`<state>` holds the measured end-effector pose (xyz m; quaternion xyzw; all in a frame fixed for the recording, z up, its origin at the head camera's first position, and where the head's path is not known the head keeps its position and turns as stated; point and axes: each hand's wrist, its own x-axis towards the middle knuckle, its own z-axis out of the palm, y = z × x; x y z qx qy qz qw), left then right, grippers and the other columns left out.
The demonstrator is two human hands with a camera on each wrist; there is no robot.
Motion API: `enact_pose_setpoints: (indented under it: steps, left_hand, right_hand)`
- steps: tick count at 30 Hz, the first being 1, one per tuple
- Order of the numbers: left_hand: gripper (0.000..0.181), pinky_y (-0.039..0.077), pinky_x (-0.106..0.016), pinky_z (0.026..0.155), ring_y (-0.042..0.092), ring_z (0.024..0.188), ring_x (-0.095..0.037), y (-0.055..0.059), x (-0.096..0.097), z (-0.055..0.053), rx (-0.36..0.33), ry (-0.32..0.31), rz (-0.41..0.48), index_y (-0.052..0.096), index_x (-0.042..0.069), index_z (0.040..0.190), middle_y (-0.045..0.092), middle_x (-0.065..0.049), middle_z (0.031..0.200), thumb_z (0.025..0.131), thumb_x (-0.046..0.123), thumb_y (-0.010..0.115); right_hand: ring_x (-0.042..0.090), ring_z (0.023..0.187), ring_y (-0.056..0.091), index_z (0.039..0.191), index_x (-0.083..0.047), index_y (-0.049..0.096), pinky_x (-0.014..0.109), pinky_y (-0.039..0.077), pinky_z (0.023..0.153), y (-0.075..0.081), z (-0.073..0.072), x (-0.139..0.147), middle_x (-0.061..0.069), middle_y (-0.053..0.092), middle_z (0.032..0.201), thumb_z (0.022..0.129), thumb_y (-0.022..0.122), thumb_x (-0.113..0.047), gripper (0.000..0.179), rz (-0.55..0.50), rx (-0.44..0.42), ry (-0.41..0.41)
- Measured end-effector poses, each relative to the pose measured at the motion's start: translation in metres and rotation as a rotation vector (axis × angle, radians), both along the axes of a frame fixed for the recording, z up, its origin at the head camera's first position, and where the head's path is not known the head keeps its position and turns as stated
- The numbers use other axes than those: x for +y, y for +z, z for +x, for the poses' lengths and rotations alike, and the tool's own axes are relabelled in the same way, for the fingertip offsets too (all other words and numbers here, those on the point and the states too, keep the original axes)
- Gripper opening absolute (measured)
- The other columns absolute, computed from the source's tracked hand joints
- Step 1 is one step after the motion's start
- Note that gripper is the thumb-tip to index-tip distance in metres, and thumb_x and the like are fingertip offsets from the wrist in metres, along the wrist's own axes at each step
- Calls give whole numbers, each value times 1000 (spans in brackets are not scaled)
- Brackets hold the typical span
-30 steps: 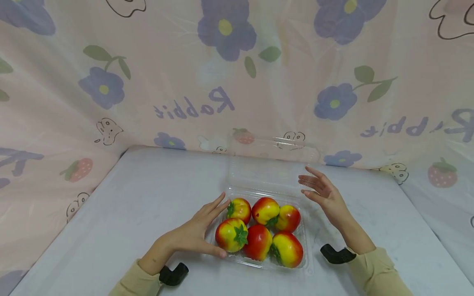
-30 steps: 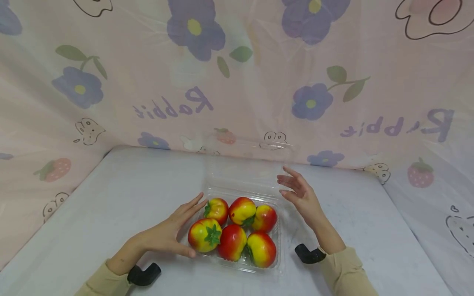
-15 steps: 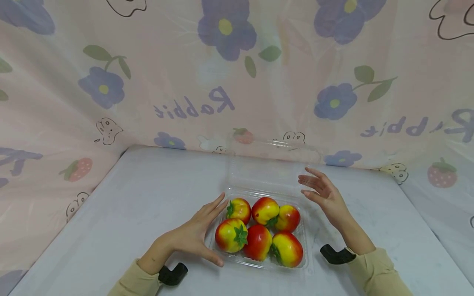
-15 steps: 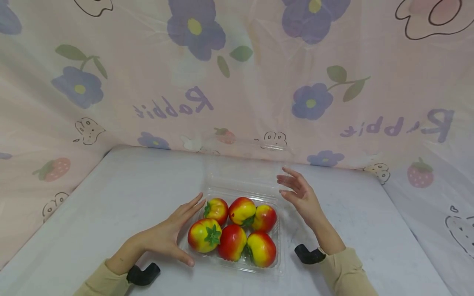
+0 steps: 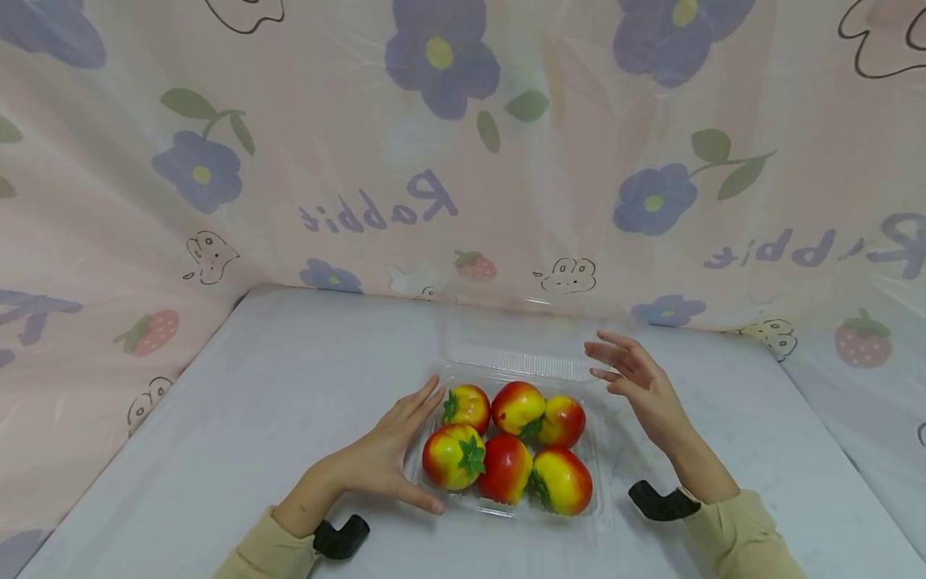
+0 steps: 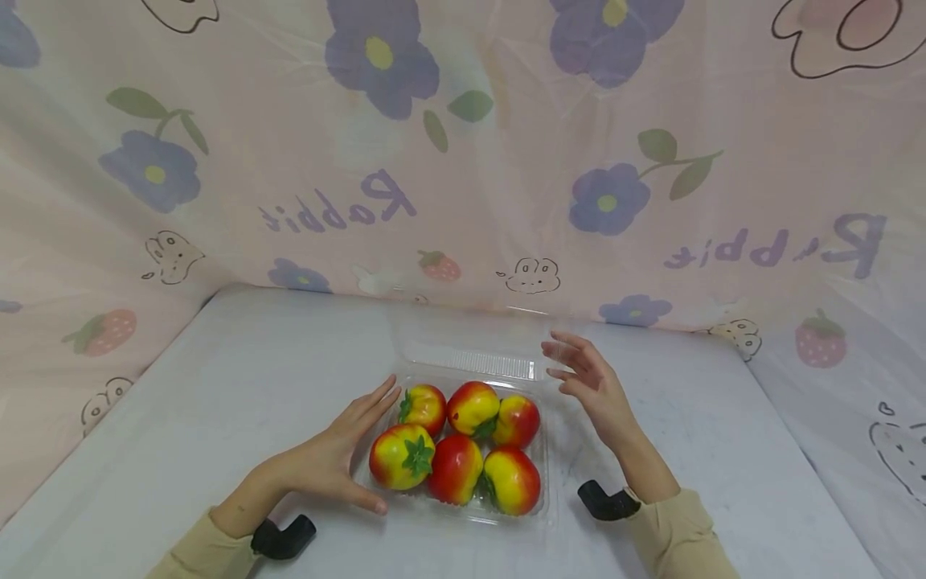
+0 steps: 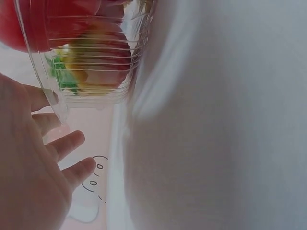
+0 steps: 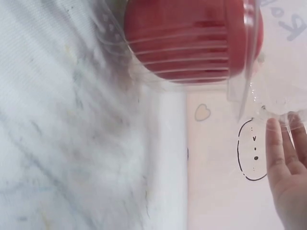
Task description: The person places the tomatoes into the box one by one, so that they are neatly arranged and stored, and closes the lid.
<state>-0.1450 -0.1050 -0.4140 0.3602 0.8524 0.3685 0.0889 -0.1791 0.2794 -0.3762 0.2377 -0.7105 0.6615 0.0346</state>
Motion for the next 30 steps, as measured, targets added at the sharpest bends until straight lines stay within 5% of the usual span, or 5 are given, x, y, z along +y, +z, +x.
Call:
enact_pose_setpoints:
  steps: [6, 14, 21, 30]
  left_hand:
    - [127, 21, -67, 109, 17, 143, -35, 1, 1, -1, -2, 6, 2, 10, 11, 155, -2, -9, 162, 61, 51, 86]
    - [127, 20, -69, 109, 16, 143, -37, 3, 2, -2, 6, 18, -1, 11, 12, 155, -3, -9, 162, 61, 51, 86]
    - [126, 21, -68, 109, 15, 144, -36, 4, 3, -4, -12, 30, -5, 11, 13, 155, -3, -7, 163, 61, 52, 84]
    - [126, 21, -68, 109, 15, 144, -35, 2, 4, -5, -10, 41, -11, 11, 15, 155, -4, -5, 163, 61, 53, 85]
  right_hand:
    - [9, 123, 52, 140, 5, 38, 21, 47, 97, 4, 3, 0, -3, 57, 133, 88, 31, 16, 54, 19, -32, -17]
    - [18, 124, 52, 133, 8, 44, 26, 46, 98, 7, 4, 1, 2, 58, 132, 92, 20, 7, 48, -84, -64, 32]
    - [8, 115, 52, 122, -19, 61, 22, 44, 98, 10, 8, 1, -10, 56, 127, 103, 19, -12, 47, -85, -81, 22]
    - [11, 113, 52, 124, -16, 61, 25, 40, 97, 17, 15, -5, -9, 61, 122, 105, 26, -24, 41, -11, -76, -79]
